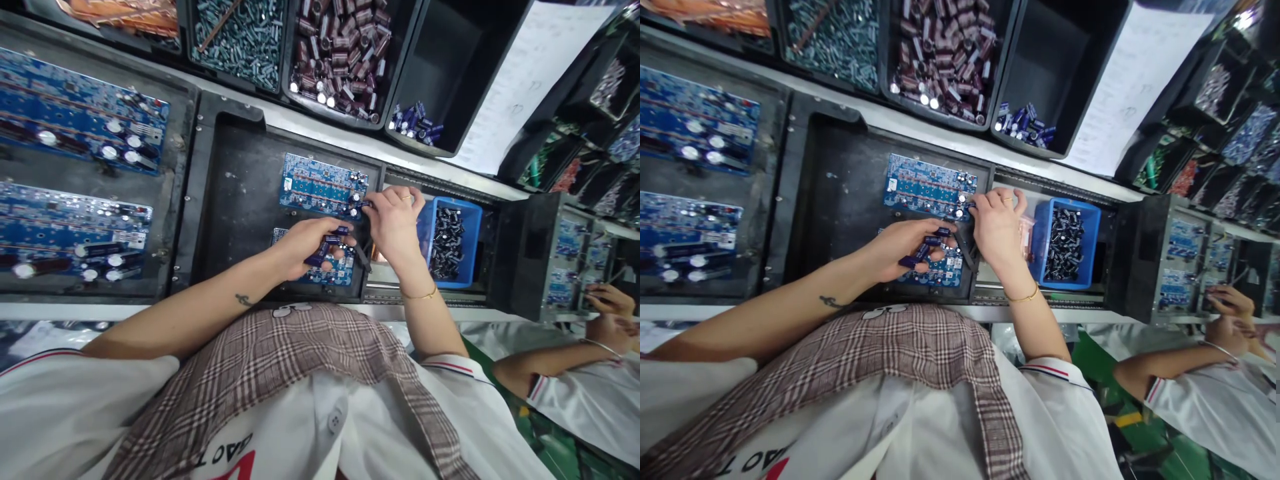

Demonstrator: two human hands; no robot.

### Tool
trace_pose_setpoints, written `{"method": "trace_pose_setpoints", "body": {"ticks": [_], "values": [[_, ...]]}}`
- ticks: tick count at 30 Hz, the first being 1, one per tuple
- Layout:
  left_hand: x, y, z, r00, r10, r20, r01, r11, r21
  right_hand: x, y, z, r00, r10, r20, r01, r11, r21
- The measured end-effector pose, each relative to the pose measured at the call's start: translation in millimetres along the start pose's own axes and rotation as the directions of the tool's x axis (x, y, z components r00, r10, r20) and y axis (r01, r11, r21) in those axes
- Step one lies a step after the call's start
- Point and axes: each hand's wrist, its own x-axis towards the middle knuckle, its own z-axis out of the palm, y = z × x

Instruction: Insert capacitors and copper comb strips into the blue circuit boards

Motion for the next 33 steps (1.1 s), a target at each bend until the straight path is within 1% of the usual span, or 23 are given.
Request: {"method": "trace_pose_setpoints", "body": {"ticks": [4, 10, 13, 17, 20, 23, 25, 28, 30, 31, 33], "values": [[0, -2, -2.4, 1.0, 0.026, 0.014, -0.025, 1.0, -0.008, 1, -3, -5, 1.0, -0.006, 0.021, 0.007, 0.998, -0.055], [0, 1, 0.3, 0.999, 0.042, -0.021, -0.042, 0.999, 0.017, 5, -3, -8, 0.999, -0.016, 0.05, 0.019, 0.998, -0.062], [-1, 1, 0.5, 0.998, 0.055, -0.012, -0.055, 0.998, 0.027, 7, -2, -4, 0.999, -0.042, 0.03, 0.043, 0.998, -0.04], [-3, 0, -0.6, 0.997, 0.054, 0.049, -0.054, 0.999, -0.008, 3, 0, -3, 0.995, -0.092, -0.039, 0.093, 0.995, 0.043], [-4, -1, -0.7, 0.992, 0.048, 0.121, -0.044, 0.998, -0.035, -10, -7, -15, 0.992, -0.028, -0.121, 0.043, 0.992, 0.121], [-4, -4, 1.7, 0.981, 0.051, 0.187, -0.05, 0.999, -0.013, -27, -23, -32, 0.995, 0.01, -0.1, 0.019, 0.96, 0.28], [-4, -6, 5.1, 0.978, 0.068, 0.199, -0.07, 0.997, 0.007, -36, -33, -39, 0.996, 0.031, -0.08, 0.002, 0.927, 0.376], [-7, -10, 11.8, 0.981, 0.128, 0.146, -0.13, 0.992, 0.001, -45, -39, -40, 0.991, 0.122, -0.064, -0.076, 0.871, 0.486], [-10, -12, 15.1, 0.979, 0.157, 0.127, -0.158, 0.987, -0.005, -48, -37, -37, 0.988, 0.148, -0.045, -0.1, 0.831, 0.547], [-12, -13, 16.0, 0.978, 0.158, 0.135, -0.158, 0.987, -0.009, -48, -35, -35, 0.985, 0.161, -0.055, -0.105, 0.829, 0.549], [-16, -16, 15.5, 0.982, 0.136, 0.132, -0.133, 0.99, -0.037, -47, -29, -29, 0.97, 0.21, -0.119, -0.131, 0.871, 0.473]]}}
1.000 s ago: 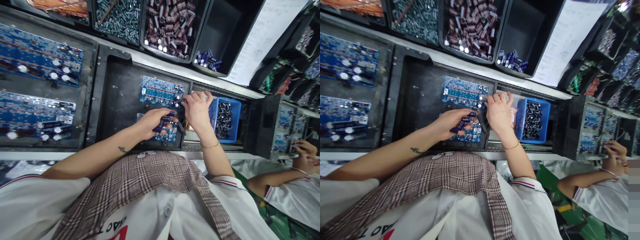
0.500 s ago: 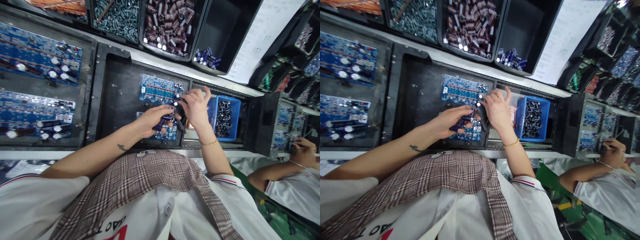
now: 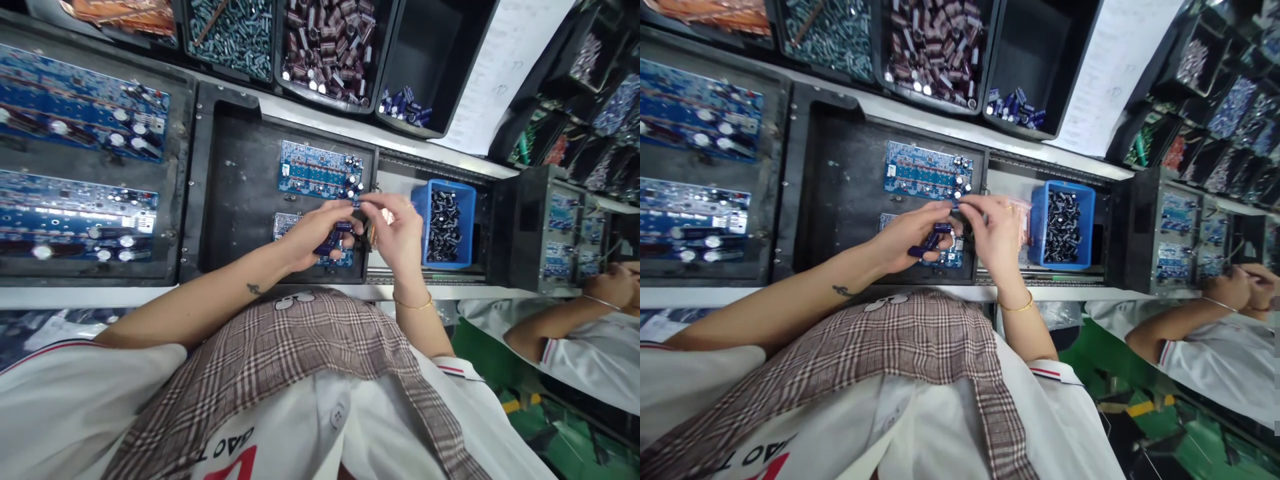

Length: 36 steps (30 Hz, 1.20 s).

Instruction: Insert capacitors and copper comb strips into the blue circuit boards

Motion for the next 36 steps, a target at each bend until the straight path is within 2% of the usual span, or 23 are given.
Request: {"method": "trace_pose_setpoints", "body": {"ticks": [3, 7, 12, 18, 23, 25, 27, 29, 30, 32, 33, 36], "values": [[-6, -5, -5.5, 0.994, -0.092, -0.057, 0.088, 0.994, -0.068, 6, 14, 10, 0.996, -0.004, -0.089, -0.017, 0.973, -0.231], [-17, -12, -17.9, 0.979, -0.192, -0.063, 0.183, 0.974, -0.13, 12, 30, 27, 0.996, -0.044, -0.072, 0.016, 0.939, -0.344], [-26, -13, -28.6, 0.981, -0.173, -0.083, 0.159, 0.976, -0.151, 13, 35, 31, 0.992, -0.083, -0.1, 0.039, 0.925, -0.377], [-26, -10, -28.3, 0.984, -0.101, -0.145, 0.067, 0.973, -0.223, 15, 23, 30, 0.987, -0.141, -0.076, 0.107, 0.933, -0.344], [-25, -5, -29.1, 0.983, -0.136, -0.124, 0.107, 0.971, -0.212, 8, 13, 31, 0.984, -0.162, -0.079, 0.121, 0.918, -0.378], [-25, -3, -29.6, 0.984, -0.144, -0.107, 0.122, 0.974, -0.19, 13, 17, 24, 0.982, -0.189, -0.011, 0.171, 0.914, -0.368], [-24, -1, -29.1, 0.986, -0.141, -0.09, 0.125, 0.979, -0.163, 30, 28, 12, 0.97, -0.214, 0.114, 0.239, 0.917, -0.32], [-23, 0, -27.9, 0.988, -0.131, -0.075, 0.12, 0.983, -0.142, 61, 46, -2, 0.96, -0.216, 0.18, 0.26, 0.926, -0.272], [-23, 0, -27.2, 0.989, -0.128, -0.071, 0.117, 0.984, -0.133, 81, 56, -8, 0.965, -0.204, 0.164, 0.244, 0.93, -0.274], [-22, -1, -26.4, 0.991, -0.121, -0.06, 0.113, 0.986, -0.122, 122, 76, -16, 0.987, -0.154, 0.046, 0.161, 0.931, -0.328], [-22, -1, -26.4, 0.992, -0.12, -0.049, 0.113, 0.986, -0.124, 141, 85, -16, 0.993, -0.106, 0.043, 0.114, 0.928, -0.355], [-24, -4, -27.7, 0.994, -0.11, -0.02, 0.105, 0.981, -0.163, 179, 102, -13, 0.984, 0.049, 0.174, 0.025, 0.916, -0.401]]}}
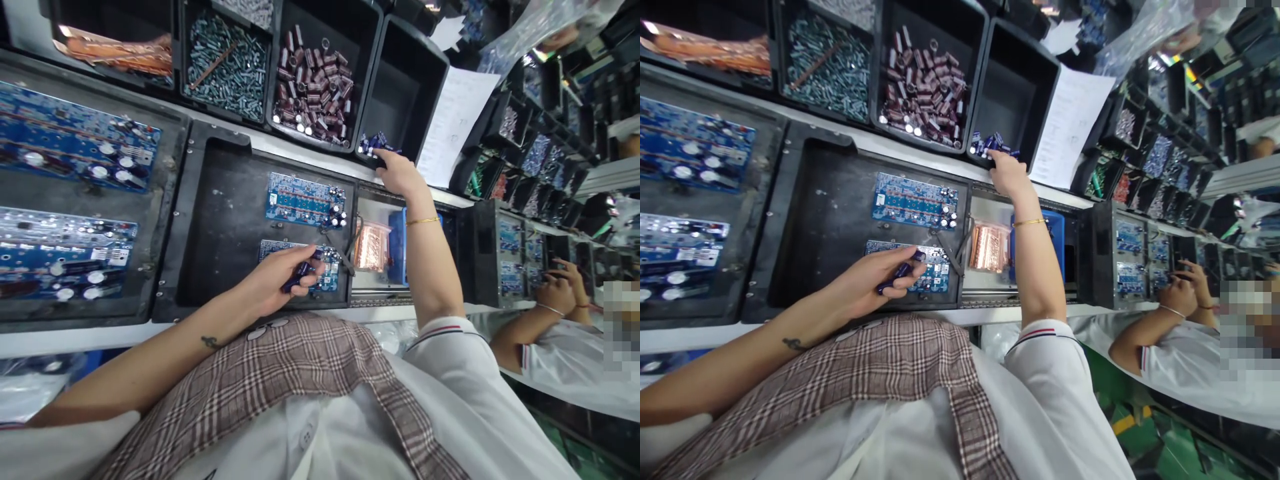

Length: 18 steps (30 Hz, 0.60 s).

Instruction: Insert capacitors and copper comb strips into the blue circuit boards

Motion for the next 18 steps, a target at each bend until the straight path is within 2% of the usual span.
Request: {"method": "trace_pose_setpoints", "body": {"ticks": [2, 4, 6, 8, 10, 13, 15, 17, 18], "values": [[-3, -3, -0.6, 1.0, 0.014, -0.004, -0.014, 1.0, -0.028, 14, 5, 2, 0.999, -0.011, 0.038, 0.01, 0.999, 0.03], [-6, -7, 0.4, 1.0, 0.019, -0.025, -0.02, 0.999, -0.029, 24, 7, 2, 0.998, -0.052, 0.025, 0.049, 0.994, 0.101], [-10, -13, 2.6, 0.999, 0.007, -0.053, -0.007, 1.0, -0.007, 26, 4, -1, 0.995, -0.086, -0.041, 0.092, 0.979, 0.18], [-15, -18, 3.7, 0.997, -0.013, -0.07, 0.014, 1.0, 0.015, 14, -8, -9, 0.984, -0.084, -0.156, 0.119, 0.965, 0.232], [-21, -24, 1.9, 0.997, -0.024, -0.078, 0.027, 0.999, 0.038, -22, -32, -19, 0.967, -0.081, -0.242, 0.146, 0.953, 0.265], [-28, -34, -5.4, 0.994, -0.081, -0.079, 0.087, 0.993, 0.085, -113, -77, -27, 0.958, -0.226, -0.178, 0.278, 0.887, 0.368], [-30, -43, -10.0, 0.985, -0.161, -0.059, 0.166, 0.981, 0.102, -178, -99, -20, 0.936, -0.349, -0.045, 0.334, 0.84, 0.427], [-29, -51, -11.9, 0.974, -0.226, -0.017, 0.227, 0.968, 0.107, -225, -108, -4, 0.941, -0.338, 0.011, 0.297, 0.842, 0.45], [-28, -55, -11.8, 0.97, -0.243, 0.003, 0.241, 0.964, 0.109, -240, -109, 5, 0.951, -0.307, 0.016, 0.27, 0.86, 0.433]]}}
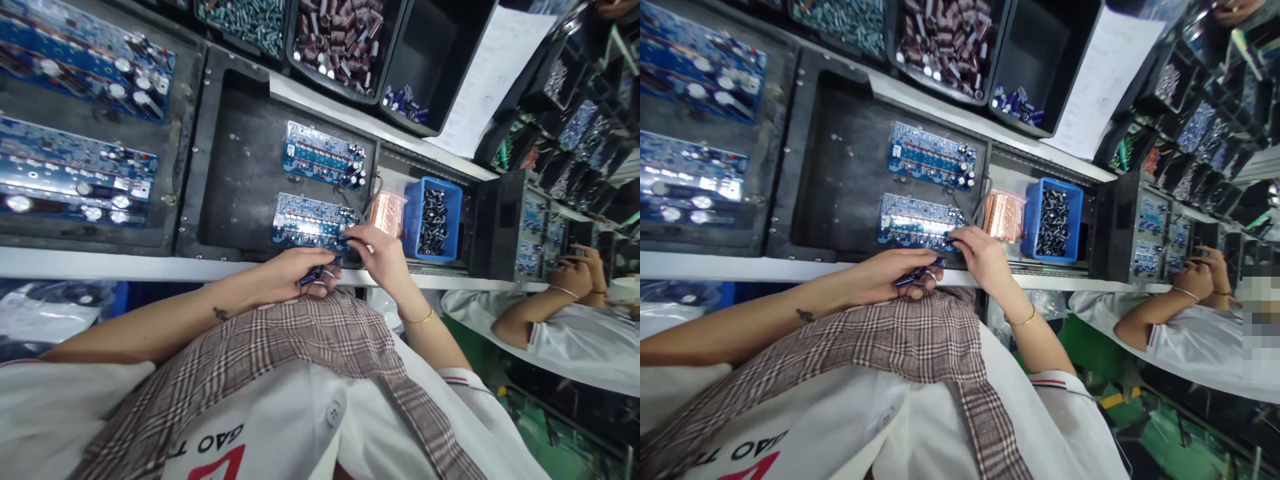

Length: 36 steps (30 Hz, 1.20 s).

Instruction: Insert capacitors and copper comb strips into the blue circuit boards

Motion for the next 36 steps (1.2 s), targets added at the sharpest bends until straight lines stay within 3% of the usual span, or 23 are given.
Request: {"method": "trace_pose_setpoints", "body": {"ticks": [4, 10, 15, 22, 25, 28, 36], "values": [[3, -9, 3.7, 1.0, -0.003, 0.025, 0.003, 1.0, -0.009, -11, 13, 20, 0.995, 0.094, -0.043, -0.1, 0.983, -0.152], [3, -8, -0.6, 0.999, 0.043, 0.013, -0.042, 0.997, -0.061, 1, 14, 12, 0.997, 0.076, 0.007, -0.072, 0.964, -0.258], [10, -5, -2.1, 1.0, 0.017, 0.019, -0.015, 0.996, -0.085, 1, 11, 17, 0.998, 0.066, -0.012, -0.066, 0.938, -0.339], [12, -4, 1.0, 0.999, -0.031, -0.013, 0.031, 0.999, -0.027, -2, 15, 16, 0.992, -0.085, 0.097, 0.109, 0.954, -0.28], [12, -4, 3.1, 0.997, -0.079, 0.023, 0.081, 0.995, -0.06, -6, 1, 6, 0.998, -0.044, 0.048, 0.049, 0.993, -0.11], [11, -4, 5.9, 0.997, -0.074, 0.035, 0.078, 0.992, -0.103, -13, -14, 0, 0.996, 0.011, 0.092, -0.011, 1.0, 0.007], [6, -12, 4.3, 0.995, -0.056, 0.079, 0.057, 0.998, -0.012, -23, 6, 20, 0.998, 0.069, -0.004, -0.068, 0.973, -0.223]]}}
